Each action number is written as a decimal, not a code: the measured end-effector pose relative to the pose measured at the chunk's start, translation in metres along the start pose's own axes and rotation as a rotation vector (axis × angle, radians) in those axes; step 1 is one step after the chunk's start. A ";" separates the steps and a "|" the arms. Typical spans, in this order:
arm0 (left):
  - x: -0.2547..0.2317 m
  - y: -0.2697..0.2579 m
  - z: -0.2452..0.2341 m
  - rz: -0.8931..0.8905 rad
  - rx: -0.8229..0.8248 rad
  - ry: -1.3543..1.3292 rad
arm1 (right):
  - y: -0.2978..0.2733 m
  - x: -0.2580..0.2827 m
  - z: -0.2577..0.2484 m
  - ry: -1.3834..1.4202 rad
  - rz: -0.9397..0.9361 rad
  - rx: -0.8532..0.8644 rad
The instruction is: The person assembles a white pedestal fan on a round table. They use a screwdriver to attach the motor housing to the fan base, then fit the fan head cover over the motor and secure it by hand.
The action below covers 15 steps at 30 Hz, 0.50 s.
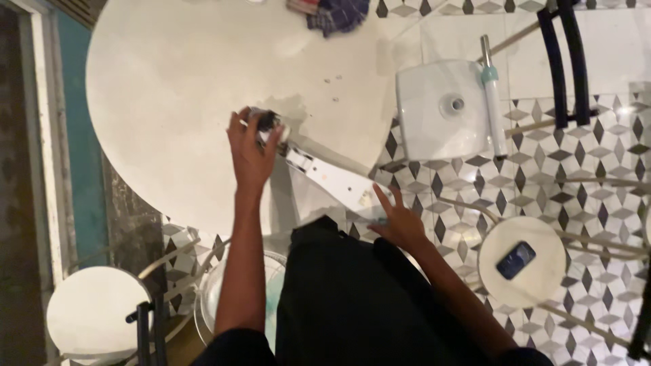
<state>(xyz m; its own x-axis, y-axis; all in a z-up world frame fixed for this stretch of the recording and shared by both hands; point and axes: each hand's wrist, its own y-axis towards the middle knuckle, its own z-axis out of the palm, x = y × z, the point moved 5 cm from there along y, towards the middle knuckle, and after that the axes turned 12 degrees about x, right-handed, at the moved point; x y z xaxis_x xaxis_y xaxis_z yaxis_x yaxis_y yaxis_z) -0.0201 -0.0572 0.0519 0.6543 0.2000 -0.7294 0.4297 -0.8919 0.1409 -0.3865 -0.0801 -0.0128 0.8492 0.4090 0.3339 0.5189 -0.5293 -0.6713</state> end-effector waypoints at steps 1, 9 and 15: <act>0.000 0.000 0.002 -0.006 -0.007 0.000 | 0.002 0.000 -0.002 0.009 -0.023 0.002; -0.002 -0.008 0.004 -0.046 0.070 -0.038 | 0.007 0.001 -0.029 0.090 -0.242 -0.278; -0.013 -0.018 -0.009 -0.092 0.042 -0.024 | 0.056 0.027 -0.063 0.499 -0.243 -0.093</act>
<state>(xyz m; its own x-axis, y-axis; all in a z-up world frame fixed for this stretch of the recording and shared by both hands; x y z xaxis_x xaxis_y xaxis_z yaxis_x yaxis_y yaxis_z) -0.0306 -0.0401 0.0646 0.5980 0.2721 -0.7539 0.4601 -0.8867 0.0449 -0.3284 -0.1451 0.0002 0.6359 0.1375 0.7594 0.6922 -0.5367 -0.4825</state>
